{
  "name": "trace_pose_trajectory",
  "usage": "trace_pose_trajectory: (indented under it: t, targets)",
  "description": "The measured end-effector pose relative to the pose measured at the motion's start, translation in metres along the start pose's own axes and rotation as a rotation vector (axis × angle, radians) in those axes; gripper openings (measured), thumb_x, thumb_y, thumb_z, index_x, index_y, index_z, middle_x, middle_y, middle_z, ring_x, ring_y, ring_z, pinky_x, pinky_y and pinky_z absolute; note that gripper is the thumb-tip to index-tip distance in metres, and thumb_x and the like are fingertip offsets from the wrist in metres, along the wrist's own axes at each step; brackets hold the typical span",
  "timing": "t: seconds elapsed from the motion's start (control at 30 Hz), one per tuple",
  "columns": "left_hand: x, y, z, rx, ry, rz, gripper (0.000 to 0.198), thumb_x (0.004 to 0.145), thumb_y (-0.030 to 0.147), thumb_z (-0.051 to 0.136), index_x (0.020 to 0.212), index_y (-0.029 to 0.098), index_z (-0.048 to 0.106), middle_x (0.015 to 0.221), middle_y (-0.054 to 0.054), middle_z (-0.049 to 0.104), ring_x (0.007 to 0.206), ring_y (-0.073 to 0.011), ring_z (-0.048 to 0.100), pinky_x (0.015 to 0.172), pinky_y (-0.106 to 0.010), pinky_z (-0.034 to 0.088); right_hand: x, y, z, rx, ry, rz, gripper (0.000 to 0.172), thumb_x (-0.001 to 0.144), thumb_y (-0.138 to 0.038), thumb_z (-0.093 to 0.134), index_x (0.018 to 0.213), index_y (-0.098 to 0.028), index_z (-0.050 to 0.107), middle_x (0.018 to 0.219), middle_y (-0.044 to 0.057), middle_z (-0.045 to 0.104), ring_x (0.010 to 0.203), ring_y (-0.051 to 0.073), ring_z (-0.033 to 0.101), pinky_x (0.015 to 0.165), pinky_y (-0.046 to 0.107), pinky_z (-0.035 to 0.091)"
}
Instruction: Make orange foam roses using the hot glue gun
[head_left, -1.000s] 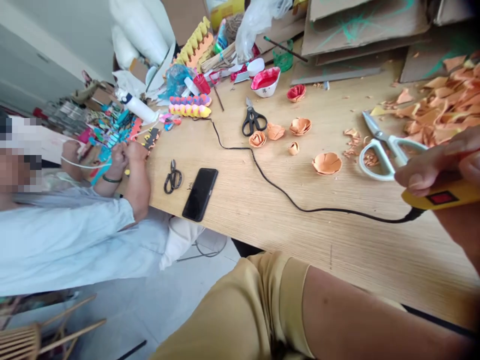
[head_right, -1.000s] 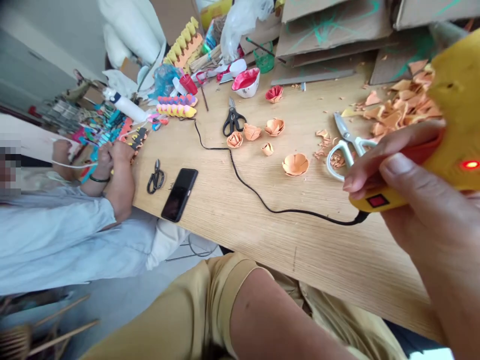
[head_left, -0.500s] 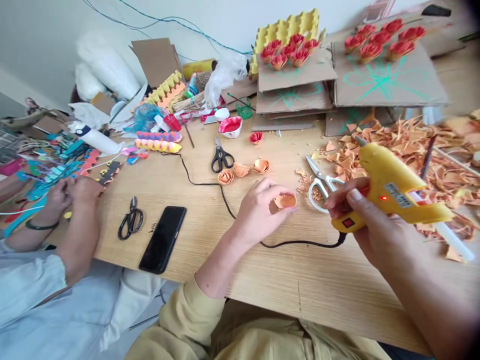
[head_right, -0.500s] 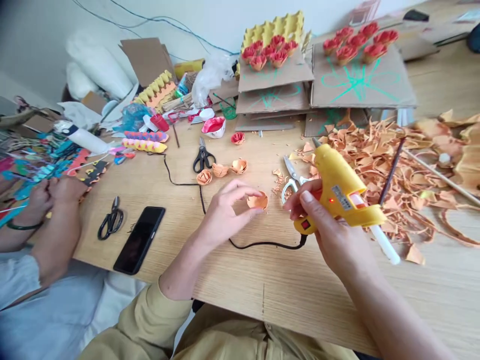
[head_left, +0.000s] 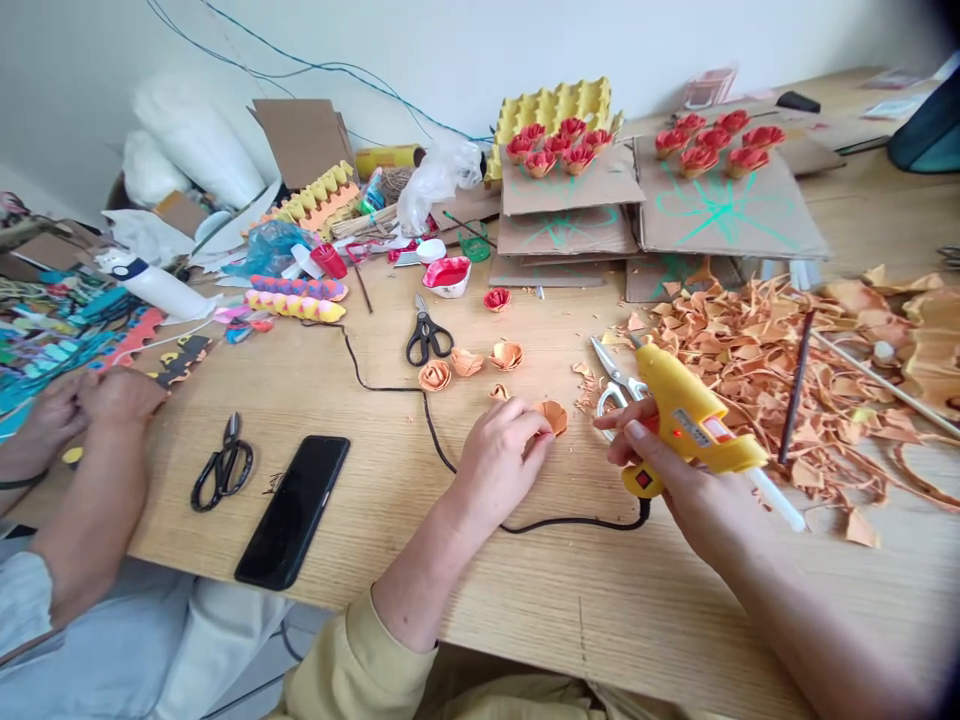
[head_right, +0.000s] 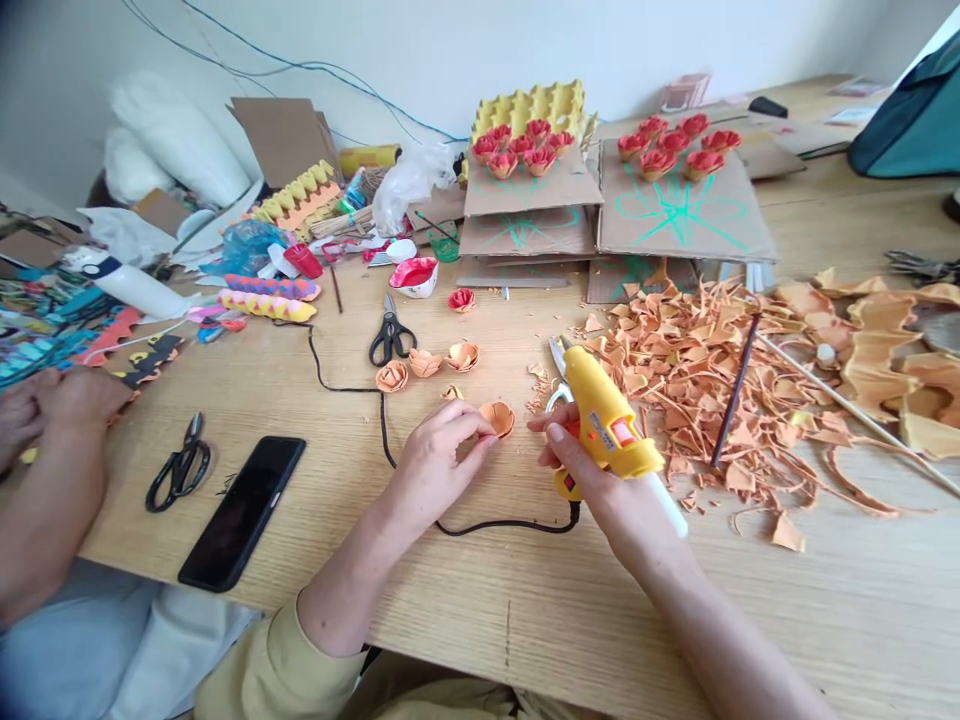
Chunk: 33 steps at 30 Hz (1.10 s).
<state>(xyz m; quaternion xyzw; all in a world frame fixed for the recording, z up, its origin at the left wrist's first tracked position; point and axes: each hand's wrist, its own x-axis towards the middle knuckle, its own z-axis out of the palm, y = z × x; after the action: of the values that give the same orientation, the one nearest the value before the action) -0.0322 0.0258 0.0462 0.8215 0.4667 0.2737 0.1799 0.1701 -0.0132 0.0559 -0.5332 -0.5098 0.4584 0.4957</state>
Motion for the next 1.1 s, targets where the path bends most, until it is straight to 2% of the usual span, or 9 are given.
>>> trace_pose_trajectory:
  t: [0.13,0.3,0.4,0.5,0.57,0.67,0.77,0.9,1.1]
  targets:
    - [0.0,0.003,0.0,-0.016,0.037,0.037,0.012,0.093,0.011,0.058,0.087,0.018,0.065,0.088,-0.004,0.064,0.084,-0.019,0.062,0.076,-0.031,0.048,0.0,-0.006,0.007,0.104,-0.056,0.107,0.026,0.088,-0.051,0.069,0.085,-0.026,0.061,0.099,0.005,0.073,0.079,0.02,0.071,0.071,0.033,0.059]
    - [0.0,0.006,-0.003,-0.13,0.159,-0.008,0.012,0.095,0.015,0.055,0.086,0.019,0.062,0.087,-0.004,0.066,0.079,-0.0171,0.06,0.075,-0.029,0.047,-0.002,-0.005,0.014,0.143,-0.127,0.165,0.026,0.087,-0.051,0.069,0.089,-0.027,0.059,0.106,0.006,0.072,0.09,0.023,0.072,0.084,0.041,0.061]
    - [0.002,0.005,-0.004,-0.373,0.243,-0.161,0.011,0.096,0.024,0.057,0.086,0.02,0.061,0.079,-0.002,0.066,0.074,-0.0156,0.061,0.072,-0.027,0.048,-0.004,-0.004,0.013,0.06,-0.118,0.116,0.025,0.089,-0.05,0.066,0.09,-0.026,0.06,0.099,0.005,0.068,0.087,0.022,0.069,0.077,0.037,0.06]
    - [0.005,0.001,-0.002,-0.787,0.275,-0.361,0.019,0.092,0.038,0.066,0.091,0.019,0.063,0.073,0.0,0.066,0.069,-0.0141,0.063,0.068,-0.025,0.05,-0.008,-0.006,0.009,-0.052,-0.128,0.068,0.021,0.093,-0.047,0.059,0.088,-0.026,0.06,0.079,0.001,0.058,0.07,0.017,0.059,0.059,0.028,0.053]
    - [0.007,0.0,-0.002,-1.019,0.276,-0.432,0.028,0.085,0.042,0.074,0.095,0.018,0.066,0.076,0.001,0.068,0.069,-0.0126,0.063,0.07,-0.024,0.051,-0.011,-0.008,0.006,-0.08,-0.163,0.056,0.021,0.095,-0.045,0.056,0.086,-0.027,0.058,0.076,-0.001,0.054,0.063,0.015,0.052,0.051,0.026,0.047]
    - [0.009,-0.001,-0.003,-1.233,0.256,-0.493,0.033,0.074,0.04,0.085,0.091,0.016,0.069,0.077,0.0,0.07,0.071,-0.0105,0.063,0.073,-0.022,0.053,-0.017,-0.009,0.005,-0.105,-0.238,0.006,0.023,0.095,-0.046,0.055,0.085,-0.027,0.058,0.076,-0.001,0.056,0.059,0.014,0.05,0.049,0.025,0.045]
    - [0.009,0.0,-0.005,-1.384,0.258,-0.57,0.036,0.066,0.037,0.091,0.083,0.016,0.068,0.073,0.002,0.069,0.069,-0.0092,0.064,0.07,-0.02,0.055,-0.021,-0.008,0.006,-0.168,-0.334,-0.049,0.027,0.095,-0.049,0.052,0.082,-0.027,0.059,0.074,-0.001,0.058,0.061,0.015,0.054,0.055,0.027,0.049]
    - [0.009,-0.001,-0.006,-1.494,0.269,-0.656,0.039,0.061,0.033,0.094,0.082,0.015,0.067,0.069,0.003,0.067,0.061,-0.0066,0.061,0.062,-0.017,0.052,-0.025,-0.004,0.01,-0.216,-0.309,-0.09,0.031,0.094,-0.054,0.051,0.083,-0.027,0.061,0.078,0.002,0.064,0.073,0.021,0.063,0.07,0.034,0.055]
    - [0.009,0.0,-0.006,-1.474,0.249,-0.627,0.037,0.064,0.033,0.092,0.081,0.015,0.065,0.066,0.004,0.062,0.057,-0.0055,0.054,0.052,-0.016,0.043,-0.029,0.004,0.009,-0.216,-0.234,-0.029,0.033,0.093,-0.057,0.054,0.081,-0.027,0.059,0.071,-0.001,0.059,0.062,0.018,0.057,0.06,0.03,0.055]
